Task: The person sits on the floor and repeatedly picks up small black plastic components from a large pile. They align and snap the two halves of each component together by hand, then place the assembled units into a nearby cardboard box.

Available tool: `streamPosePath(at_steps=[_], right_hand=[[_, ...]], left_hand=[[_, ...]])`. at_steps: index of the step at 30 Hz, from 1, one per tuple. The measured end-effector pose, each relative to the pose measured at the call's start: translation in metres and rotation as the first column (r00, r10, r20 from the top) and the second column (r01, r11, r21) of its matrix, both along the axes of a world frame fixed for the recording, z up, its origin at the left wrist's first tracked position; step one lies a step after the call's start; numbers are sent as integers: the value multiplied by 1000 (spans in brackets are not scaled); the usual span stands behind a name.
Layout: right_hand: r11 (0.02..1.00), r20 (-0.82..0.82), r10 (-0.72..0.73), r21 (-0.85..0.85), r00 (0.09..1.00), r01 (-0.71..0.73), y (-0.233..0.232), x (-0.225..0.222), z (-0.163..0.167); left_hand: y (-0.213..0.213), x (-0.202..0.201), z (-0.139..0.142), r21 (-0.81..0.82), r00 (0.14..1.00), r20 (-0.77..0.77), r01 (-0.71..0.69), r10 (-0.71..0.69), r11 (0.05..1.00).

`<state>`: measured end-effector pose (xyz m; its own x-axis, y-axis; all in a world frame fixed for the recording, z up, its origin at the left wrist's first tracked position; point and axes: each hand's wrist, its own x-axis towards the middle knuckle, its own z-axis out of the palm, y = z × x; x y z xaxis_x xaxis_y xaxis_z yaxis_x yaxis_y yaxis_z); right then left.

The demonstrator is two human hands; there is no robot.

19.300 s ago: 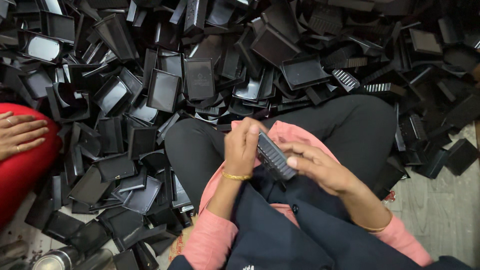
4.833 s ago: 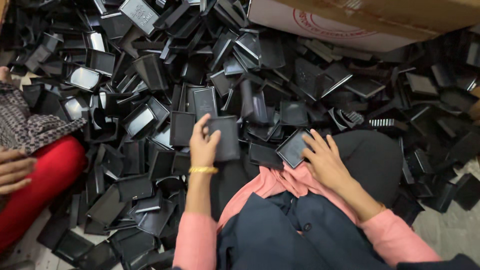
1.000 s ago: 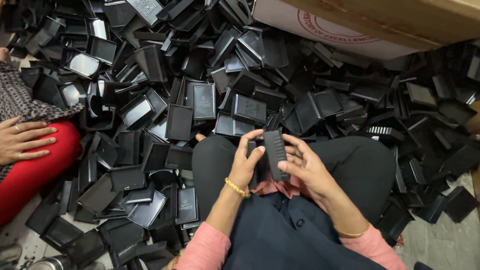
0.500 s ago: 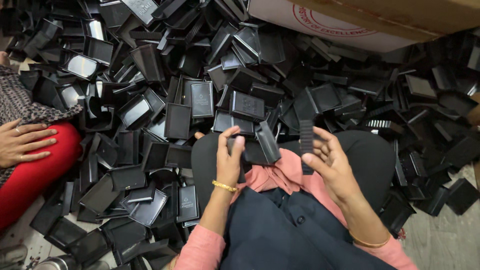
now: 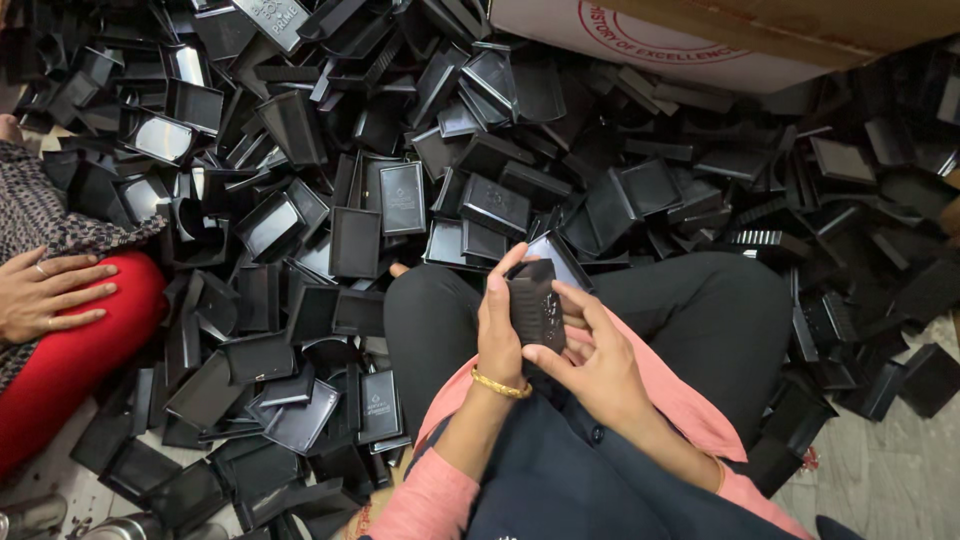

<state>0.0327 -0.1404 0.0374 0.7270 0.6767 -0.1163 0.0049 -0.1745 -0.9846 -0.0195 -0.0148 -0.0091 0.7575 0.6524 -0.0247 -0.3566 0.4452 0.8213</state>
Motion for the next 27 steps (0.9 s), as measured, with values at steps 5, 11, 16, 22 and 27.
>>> streamPosePath(at_steps=[5,11,16,22,27], right_hand=[[982,-159,142,144,977,-120,-2,17,-13],[963,-377,251,3,892,-270,-16,38,-24],[870,-567,488,251,663,-426,-10,34,-18],[892,-368,452,212,812,-400,-2,23,0],[989,-184,95,131,978,-71,7,-9,-12]], left_hand=[[2,-3,-9,-32,989,67,131,-129,991],[44,-21,5,662,999,-33,51,-39,748],[60,-27,16,555,977,-188,193,-104,809],[47,-16,10,715,923,-189,-103,334,692],[60,-15,6,738,850,-234,-161,473,655]])
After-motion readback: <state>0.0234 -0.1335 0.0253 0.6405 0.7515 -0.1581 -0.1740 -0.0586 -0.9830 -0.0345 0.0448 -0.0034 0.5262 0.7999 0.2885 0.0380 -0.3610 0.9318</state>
